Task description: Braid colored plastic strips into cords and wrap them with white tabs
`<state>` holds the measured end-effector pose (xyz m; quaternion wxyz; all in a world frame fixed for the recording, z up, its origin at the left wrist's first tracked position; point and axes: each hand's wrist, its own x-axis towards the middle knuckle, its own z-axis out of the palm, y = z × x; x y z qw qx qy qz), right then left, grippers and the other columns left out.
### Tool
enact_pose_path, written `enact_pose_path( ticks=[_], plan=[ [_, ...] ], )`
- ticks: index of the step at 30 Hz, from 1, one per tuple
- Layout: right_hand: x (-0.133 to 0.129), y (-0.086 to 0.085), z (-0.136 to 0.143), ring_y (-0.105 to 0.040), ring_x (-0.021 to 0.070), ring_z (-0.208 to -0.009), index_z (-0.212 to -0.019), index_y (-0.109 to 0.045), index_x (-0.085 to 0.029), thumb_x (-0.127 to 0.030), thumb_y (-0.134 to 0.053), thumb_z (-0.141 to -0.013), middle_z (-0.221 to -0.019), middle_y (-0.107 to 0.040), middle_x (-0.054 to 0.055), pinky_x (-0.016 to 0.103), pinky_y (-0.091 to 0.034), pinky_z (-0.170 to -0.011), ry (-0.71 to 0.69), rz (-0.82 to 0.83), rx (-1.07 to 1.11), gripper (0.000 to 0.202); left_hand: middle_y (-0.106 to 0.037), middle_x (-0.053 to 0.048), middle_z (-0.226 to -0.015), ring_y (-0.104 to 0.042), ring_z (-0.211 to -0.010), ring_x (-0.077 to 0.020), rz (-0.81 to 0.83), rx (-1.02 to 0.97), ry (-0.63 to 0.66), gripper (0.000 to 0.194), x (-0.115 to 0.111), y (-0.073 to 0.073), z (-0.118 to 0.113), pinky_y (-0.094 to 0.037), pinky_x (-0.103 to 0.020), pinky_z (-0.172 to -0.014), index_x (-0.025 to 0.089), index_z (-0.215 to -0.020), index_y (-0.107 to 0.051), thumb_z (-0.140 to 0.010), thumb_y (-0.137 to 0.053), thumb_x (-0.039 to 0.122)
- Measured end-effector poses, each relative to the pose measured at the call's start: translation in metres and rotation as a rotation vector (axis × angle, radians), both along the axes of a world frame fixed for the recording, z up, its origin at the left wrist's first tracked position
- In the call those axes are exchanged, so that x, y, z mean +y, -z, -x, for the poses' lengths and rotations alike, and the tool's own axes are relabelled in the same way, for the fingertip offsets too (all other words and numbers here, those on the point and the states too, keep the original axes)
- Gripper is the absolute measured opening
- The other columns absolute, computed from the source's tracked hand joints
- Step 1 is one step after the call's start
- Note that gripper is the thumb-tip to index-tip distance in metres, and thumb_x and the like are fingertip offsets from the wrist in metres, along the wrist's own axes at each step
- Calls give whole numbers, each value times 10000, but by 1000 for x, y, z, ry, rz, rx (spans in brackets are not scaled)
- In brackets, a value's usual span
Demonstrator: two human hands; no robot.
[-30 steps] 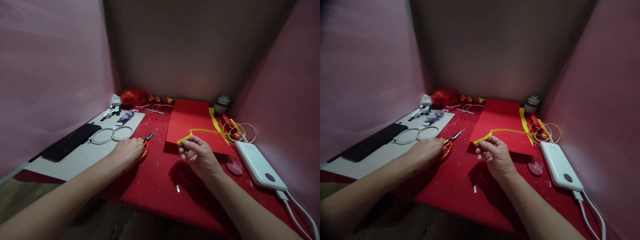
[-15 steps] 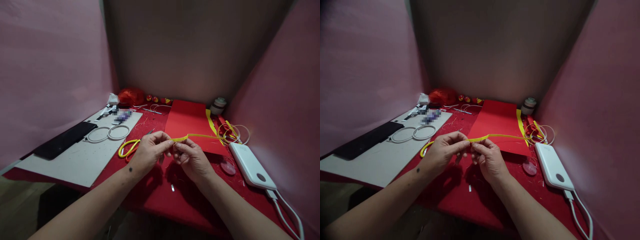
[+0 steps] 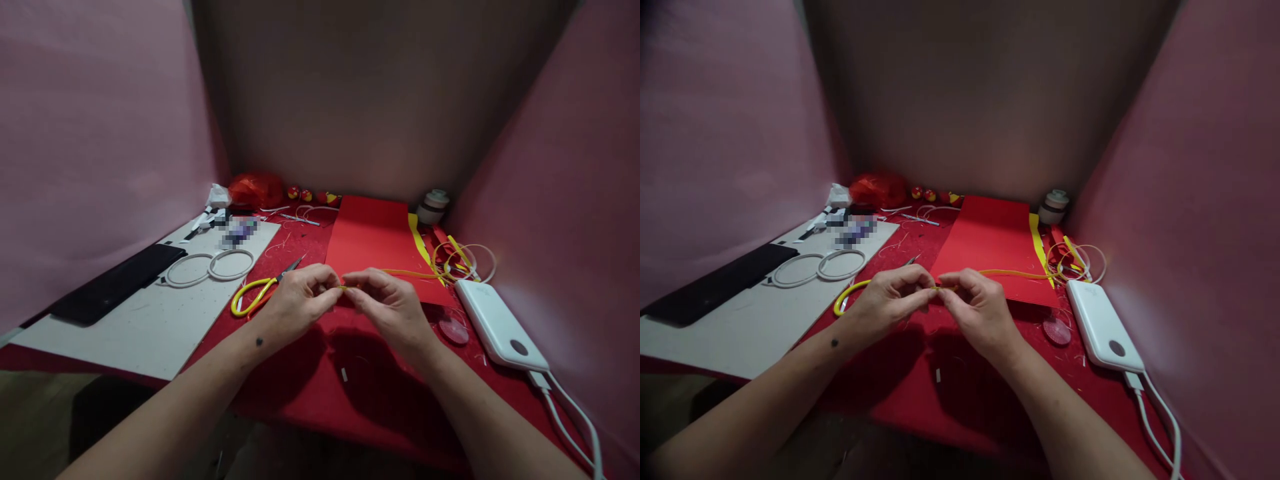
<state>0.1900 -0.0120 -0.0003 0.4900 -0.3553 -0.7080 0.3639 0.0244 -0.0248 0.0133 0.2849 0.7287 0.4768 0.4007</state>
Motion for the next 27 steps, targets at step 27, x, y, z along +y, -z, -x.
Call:
enact_pose_path(
  ticks=[27],
  plan=[
    [-2,13,5,-439,171,-645,-789,-662,-201,-158,-585,-796,-581,-561,14,322,-412,-639,143,-452,-294,88,-647,-23,-733,-561,-668,-128,13,441,-372,113,-2,-25,114,-410,-240,-637,163,-755,-632,-745,-521,186]
  ],
)
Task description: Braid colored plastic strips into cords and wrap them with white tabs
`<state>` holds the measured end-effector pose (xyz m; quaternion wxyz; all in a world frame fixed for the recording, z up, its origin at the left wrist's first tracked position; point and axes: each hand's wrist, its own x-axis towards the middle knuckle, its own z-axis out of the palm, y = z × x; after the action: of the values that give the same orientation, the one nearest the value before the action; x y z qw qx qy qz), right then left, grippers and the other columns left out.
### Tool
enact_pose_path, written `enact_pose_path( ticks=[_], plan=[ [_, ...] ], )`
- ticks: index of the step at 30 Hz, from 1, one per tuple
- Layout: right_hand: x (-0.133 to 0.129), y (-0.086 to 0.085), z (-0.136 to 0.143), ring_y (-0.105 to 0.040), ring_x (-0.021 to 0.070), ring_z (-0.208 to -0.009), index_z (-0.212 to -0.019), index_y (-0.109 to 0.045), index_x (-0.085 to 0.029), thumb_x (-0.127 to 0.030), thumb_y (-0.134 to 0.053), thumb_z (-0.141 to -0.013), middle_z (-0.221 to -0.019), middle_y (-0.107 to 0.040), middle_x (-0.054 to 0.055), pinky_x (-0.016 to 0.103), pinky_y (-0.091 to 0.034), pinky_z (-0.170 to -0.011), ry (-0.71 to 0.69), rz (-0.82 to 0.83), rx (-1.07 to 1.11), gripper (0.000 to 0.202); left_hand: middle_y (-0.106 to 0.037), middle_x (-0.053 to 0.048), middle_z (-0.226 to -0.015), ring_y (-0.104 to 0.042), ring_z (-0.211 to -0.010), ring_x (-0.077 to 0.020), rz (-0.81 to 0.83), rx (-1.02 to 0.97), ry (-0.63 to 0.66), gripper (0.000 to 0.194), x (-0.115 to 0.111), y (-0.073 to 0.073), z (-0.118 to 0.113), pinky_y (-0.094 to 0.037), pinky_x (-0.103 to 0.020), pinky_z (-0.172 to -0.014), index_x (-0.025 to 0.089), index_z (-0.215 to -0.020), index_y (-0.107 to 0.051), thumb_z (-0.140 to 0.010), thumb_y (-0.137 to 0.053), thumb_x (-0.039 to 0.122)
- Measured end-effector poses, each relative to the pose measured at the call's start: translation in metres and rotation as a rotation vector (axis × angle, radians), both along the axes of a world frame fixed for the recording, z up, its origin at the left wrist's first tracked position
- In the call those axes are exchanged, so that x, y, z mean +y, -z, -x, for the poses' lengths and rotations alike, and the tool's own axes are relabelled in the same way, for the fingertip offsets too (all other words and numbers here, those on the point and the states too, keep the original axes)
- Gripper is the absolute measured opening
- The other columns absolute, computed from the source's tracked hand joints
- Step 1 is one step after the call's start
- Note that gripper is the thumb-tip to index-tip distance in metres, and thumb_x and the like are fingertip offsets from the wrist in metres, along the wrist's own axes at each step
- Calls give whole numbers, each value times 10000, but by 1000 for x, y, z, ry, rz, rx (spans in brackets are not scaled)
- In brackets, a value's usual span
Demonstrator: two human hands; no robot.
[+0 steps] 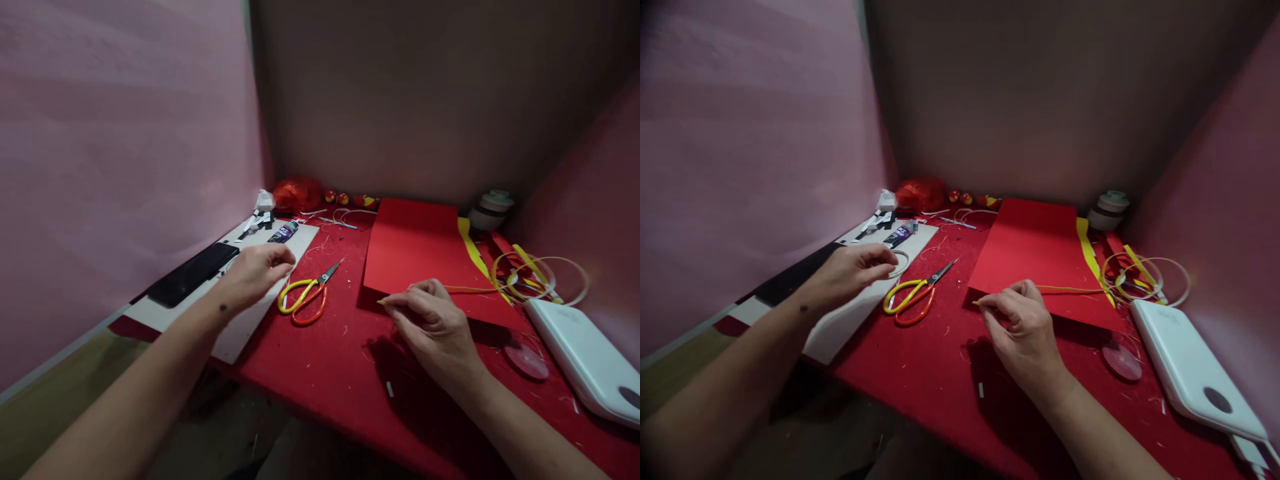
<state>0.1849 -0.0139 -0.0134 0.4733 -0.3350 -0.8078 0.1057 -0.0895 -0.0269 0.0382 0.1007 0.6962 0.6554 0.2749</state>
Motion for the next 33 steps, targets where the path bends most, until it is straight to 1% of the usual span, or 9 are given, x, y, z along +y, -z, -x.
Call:
enact_pose_path(
  ticks=[5,9,13,16,20,23,26,28,33],
  plan=[
    [0,3,2,-502,202,-747,-798,-653,-216,-148,-583,-789,-637,-602,28,403,-434,-771,-2,-32,11,98,-641,-56,-799,-566,-719,-150,94,300,91,150,25,15,40,-410,-258,-660,154,-794,-639,-725,-506,148],
    [4,8,2,-522,160,-649,-782,-635,-213,-124,-574,-790,-629,-593,2,470,-398,-907,-25,-31,13,108,-627,-45,-851,-555,-751,-144,116,360,232,194,35,28,39,-393,-245,-687,191,-887,-651,-757,-508,165],
    [6,12,1,-542,161,-665,-791,-632,-201,-126,-573,-800,-654,-615,12,455,-422,-879,-2,-15,39,95,-613,-32,-839,-536,-733,-135,134,411,324,226,42,33,36,-370,-235,-666,219,-827,-673,-764,-480,119],
    [7,14,0,-551,166,-678,-803,-633,-196,-132,-578,-801,-669,-625,20,435,-436,-844,6,-17,52,84,-582,-49,-781,-514,-717,-155,118,452,313,235,44,31,36,-352,-256,-637,197,-778,-670,-765,-453,109],
    [5,15,0,-572,175,-695,-810,-638,-198,-161,-564,-814,-684,-627,33,373,-466,-734,10,36,49,83,-524,-85,-832,-472,-703,-179,-15,455,173,269,43,18,35,-351,-302,-626,164,-908,-641,-798,-397,134],
    [3,16,1,-591,158,-689,-817,-637,-184,-178,-561,-821,-733,-639,46,304,-475,-654,-19,143,88,76,-510,-87,-894,-491,-693,-149,-94,326,126,244,40,4,26,-402,-286,-640,142,-939,-597,-826,-382,155],
    [1,16,3,-579,126,-652,-985,-623,-187,-179,-554,-825,-735,-623,20,260,-469,-619,-50,238,183,175,-511,-80,-895,-504,-655,-113,-102,235,131,217,36,-5,7,-427,-248,-611,137,-906,-590,-840,-385,159],
    [1,15,3,-555,115,-617,-1053,-615,-200,-190,-542,-834,-701,-593,1,247,-457,-585,-74,281,237,231,-508,-67,-859,-498,-671,-119,-124,197,130,192,33,-5,-9,-434,-255,-632,146,-869,-602,-831,-413,156],
    [-1,8,3,-591,143,-687,-891,-674,-194,-204,-539,-838,-734,-620,28,271,-474,-632,-82,320,192,145,-477,-66,-850,-482,-732,-151,-144,259,200,161,28,7,-49,-429,-300,-712,135,-799,-582,-804,-420,141]
  ],
)
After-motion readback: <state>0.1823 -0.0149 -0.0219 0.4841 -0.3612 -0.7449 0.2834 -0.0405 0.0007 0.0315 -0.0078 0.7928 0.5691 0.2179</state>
